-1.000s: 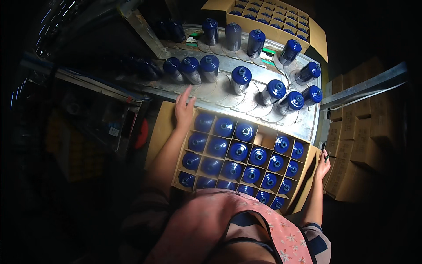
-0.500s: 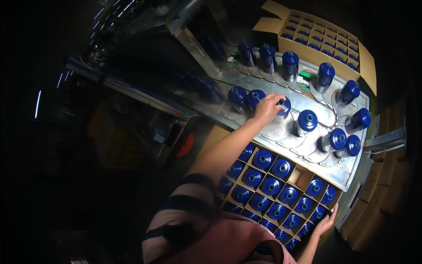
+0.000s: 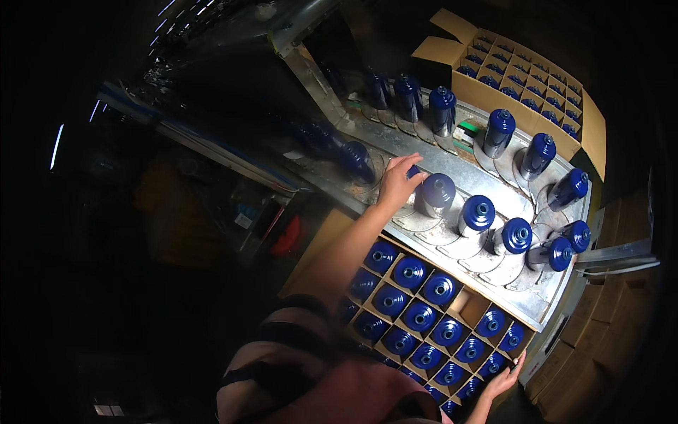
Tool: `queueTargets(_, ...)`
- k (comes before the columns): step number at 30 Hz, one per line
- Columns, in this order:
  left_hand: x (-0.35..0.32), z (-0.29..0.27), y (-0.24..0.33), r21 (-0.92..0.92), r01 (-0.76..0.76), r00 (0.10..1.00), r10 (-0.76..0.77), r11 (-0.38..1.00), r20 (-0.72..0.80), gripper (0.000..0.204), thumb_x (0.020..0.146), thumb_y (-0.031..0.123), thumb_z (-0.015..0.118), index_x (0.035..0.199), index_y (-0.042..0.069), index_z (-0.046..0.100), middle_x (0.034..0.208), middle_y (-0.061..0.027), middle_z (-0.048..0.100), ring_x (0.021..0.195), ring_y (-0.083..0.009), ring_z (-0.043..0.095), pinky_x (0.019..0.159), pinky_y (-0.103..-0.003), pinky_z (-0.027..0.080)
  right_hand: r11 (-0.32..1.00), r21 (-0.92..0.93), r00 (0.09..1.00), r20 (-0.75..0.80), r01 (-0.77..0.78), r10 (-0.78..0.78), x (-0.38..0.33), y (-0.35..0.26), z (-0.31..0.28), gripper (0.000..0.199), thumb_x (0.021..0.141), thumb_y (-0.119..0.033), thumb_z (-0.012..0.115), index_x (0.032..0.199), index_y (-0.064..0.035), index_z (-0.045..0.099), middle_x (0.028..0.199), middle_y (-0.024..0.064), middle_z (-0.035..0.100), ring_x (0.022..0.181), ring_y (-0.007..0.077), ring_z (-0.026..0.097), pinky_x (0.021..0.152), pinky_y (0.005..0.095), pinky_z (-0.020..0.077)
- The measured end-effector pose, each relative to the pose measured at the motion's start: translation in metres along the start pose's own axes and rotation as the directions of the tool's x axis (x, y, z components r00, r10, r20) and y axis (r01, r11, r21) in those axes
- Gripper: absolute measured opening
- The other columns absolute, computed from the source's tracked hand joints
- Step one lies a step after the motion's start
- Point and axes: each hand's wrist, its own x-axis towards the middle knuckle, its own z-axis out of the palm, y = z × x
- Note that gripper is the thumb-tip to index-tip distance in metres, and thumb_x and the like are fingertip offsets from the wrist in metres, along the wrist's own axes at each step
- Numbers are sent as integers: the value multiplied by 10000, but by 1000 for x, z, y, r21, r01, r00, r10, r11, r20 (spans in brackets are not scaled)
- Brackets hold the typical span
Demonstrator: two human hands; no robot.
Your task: The person places blue-capped bottles from a conveyor belt into compartmentalized cardboard boxes, then closes and stacks the boxes. They also retrieve a new empty box and continue filling it with bottles.
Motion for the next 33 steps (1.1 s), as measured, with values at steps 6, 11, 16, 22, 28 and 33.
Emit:
queueTargets(6,-9,12,-32,-158,115,993,-115,981,7,415,753,142,766,1152,96,662,1355,-93,573,1194,-263,543,1029,-334,417,991,42,991,19,130,-131,5,-5,31,507,858,89,415,1344,6,532,1337,137,580,1209,238,546,1044,330,373)
queueTargets(11,-30,20,-32,-263,93,987,-54,960,153,364,770,166,753,1118,95,671,1371,-87,565,1244,-251,519,1032,-336,405,998,-17,997,29,65,-65,-2,-8,25,644,752,146,381,1360,-15,522,1355,153,563,1231,265,536,1055,343,371)
queueTargets(16,-37,31,-16,-322,148,989,-136,935,58,311,778,179,746,1071,99,675,1327,-95,591,1216,-247,542,981,-330,443,997,8,996,37,76,-76,-21,-6,15,642,740,145,367,1352,19,514,1348,167,566,1235,269,536,1069,342,358)
queueTargets(22,-32,0,4,-221,-41,998,30,974,-51,379,805,142,726,1174,107,646,1321,-98,590,1250,-268,506,1027,-347,411,995,44,995,22,95,-96,-19,-9,22,488,866,72,424,1339,18,529,1307,181,592,1196,277,562,1041,338,385)
queueTargets(28,18,-99,-75,35,165,893,-134,986,-429,444,824,194,724,1245,101,619,1187,-168,625,1146,-314,544,980,-379,435,990,-1,990,4,144,-144,-17,-24,31,605,770,126,391,1344,-5,533,1302,186,594,1183,294,567,1032,346,389)
queueTargets(33,12,-77,-117,164,292,951,-269,942,-150,416,783,272,759,1165,134,670,984,-178,674,955,-326,632,842,-375,496,999,-47,999,-25,27,-28,-24,-21,22,611,767,109,379,1345,-11,536,1305,190,595,1198,295,562,1038,360,388)
